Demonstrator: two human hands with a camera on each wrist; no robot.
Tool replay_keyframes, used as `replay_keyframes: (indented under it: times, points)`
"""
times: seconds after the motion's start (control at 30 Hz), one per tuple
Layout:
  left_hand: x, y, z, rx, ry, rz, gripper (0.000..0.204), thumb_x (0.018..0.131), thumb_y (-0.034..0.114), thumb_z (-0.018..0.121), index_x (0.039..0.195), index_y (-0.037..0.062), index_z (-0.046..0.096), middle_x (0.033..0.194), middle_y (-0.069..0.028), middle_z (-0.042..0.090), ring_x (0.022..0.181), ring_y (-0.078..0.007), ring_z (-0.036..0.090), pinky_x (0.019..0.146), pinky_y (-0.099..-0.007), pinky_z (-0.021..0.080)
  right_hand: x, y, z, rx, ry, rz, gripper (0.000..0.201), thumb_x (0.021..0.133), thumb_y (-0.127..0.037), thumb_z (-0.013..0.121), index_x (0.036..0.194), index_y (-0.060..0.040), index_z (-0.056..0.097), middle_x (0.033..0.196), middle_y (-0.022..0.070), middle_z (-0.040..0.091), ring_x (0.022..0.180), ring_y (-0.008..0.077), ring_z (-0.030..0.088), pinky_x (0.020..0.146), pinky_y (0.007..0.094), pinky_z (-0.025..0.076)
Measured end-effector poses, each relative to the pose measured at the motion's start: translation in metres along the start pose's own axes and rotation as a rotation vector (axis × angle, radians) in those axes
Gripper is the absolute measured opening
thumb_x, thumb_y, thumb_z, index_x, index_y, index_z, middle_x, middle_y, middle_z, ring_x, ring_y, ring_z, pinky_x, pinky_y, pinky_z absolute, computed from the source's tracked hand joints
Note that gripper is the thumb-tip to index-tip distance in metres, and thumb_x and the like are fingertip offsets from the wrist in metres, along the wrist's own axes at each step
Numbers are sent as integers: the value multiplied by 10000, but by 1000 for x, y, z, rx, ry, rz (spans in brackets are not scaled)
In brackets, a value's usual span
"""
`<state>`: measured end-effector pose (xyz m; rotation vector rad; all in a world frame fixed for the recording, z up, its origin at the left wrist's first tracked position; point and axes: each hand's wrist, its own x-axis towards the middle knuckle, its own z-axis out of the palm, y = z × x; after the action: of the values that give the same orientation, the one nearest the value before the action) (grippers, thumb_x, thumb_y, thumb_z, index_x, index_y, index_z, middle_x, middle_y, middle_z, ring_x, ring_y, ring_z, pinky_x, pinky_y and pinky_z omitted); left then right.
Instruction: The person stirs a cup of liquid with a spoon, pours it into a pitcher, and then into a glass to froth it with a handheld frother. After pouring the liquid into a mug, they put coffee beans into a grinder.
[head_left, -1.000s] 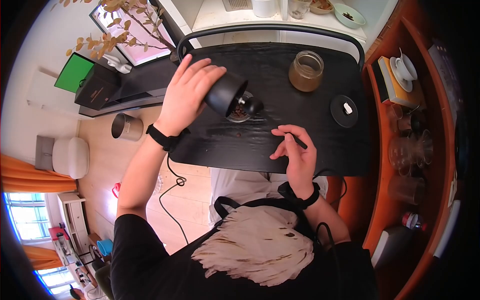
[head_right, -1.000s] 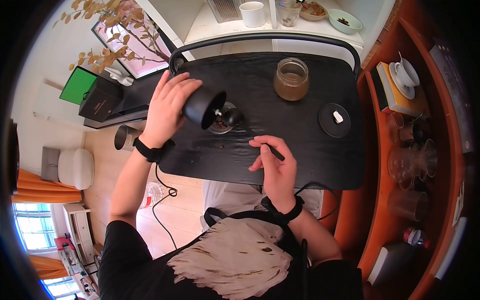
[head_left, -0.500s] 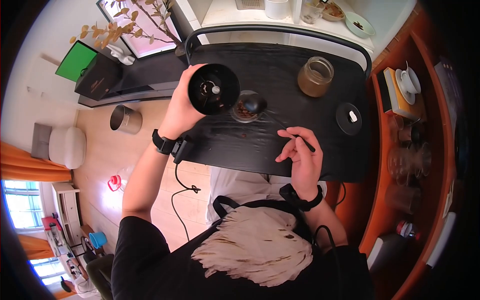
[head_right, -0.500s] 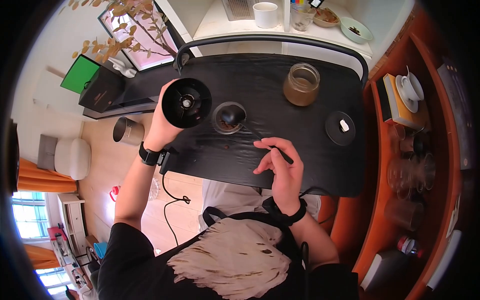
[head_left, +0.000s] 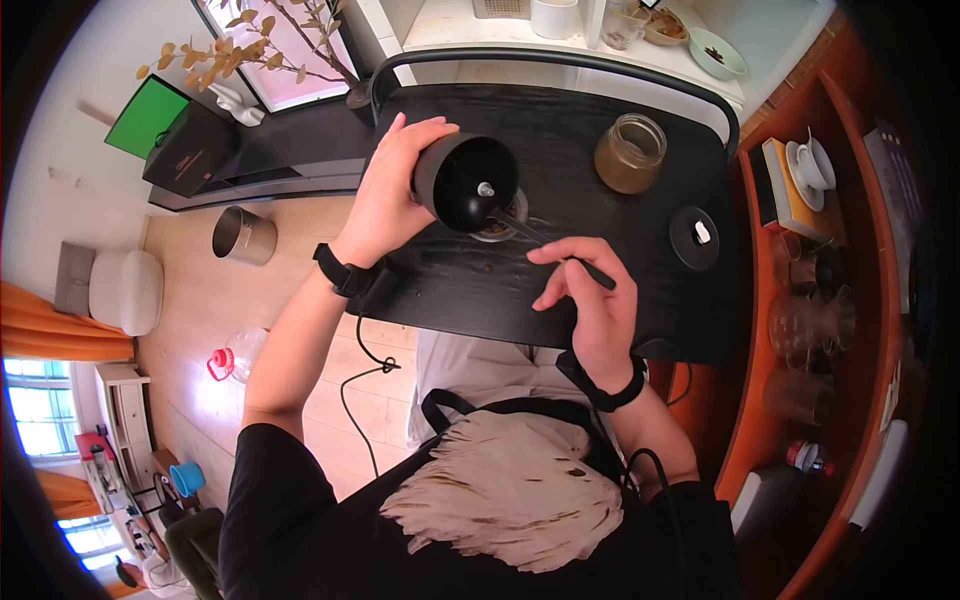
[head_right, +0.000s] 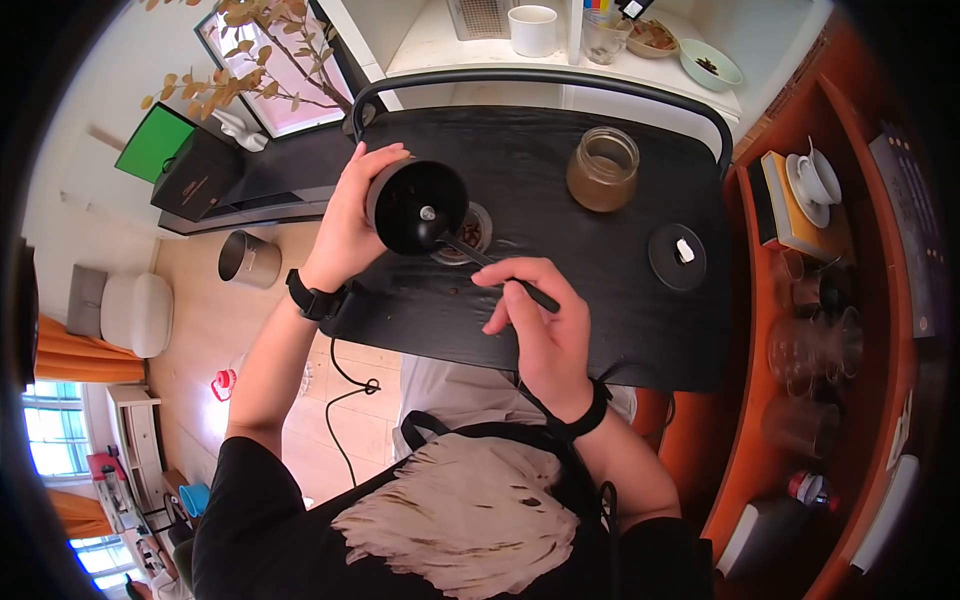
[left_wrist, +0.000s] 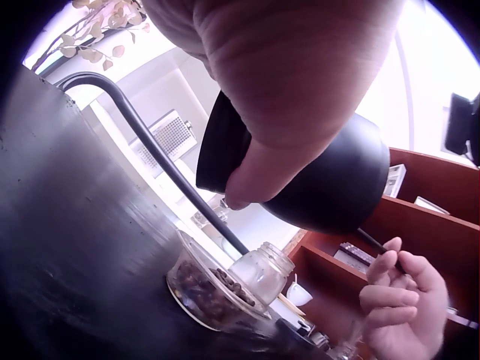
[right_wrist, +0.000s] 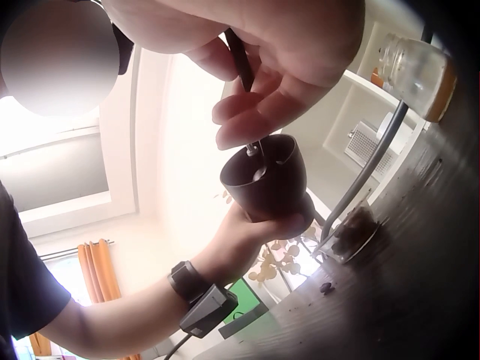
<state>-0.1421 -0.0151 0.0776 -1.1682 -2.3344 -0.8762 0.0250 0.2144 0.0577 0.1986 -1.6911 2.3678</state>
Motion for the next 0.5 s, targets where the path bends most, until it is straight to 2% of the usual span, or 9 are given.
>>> replay_keyframes:
  times: [0.3,0.37,0.5]
  points:
    - [1,2,-2,-31,-3,-4,732,711,88,868,1371,104,550,1346,-83,629,1318,-298,576,1236,-540,302,12,0,10,-66,-19,57,218,1069,-100,509,1179,13,660,1154,107,702,741,84,619,699,231,527]
    - [3,-1,-3,51,-23,75,713,713,60,838,1367,102,556,1332,-85,637,1321,-300,573,1236,-537,300,14,-2,10,-135,-22,67,214,1067,-104,513,1152,12,671,1118,98,713,726,83,618,682,228,527]
    - [7,-5,-4,132,-55,94,697,707,38,816,1354,97,563,1322,-90,642,1323,-306,570,1235,-534,303,18,-2,4,-138,-6,54,209,1064,-104,517,1134,16,673,1090,93,719,714,81,612,679,230,527]
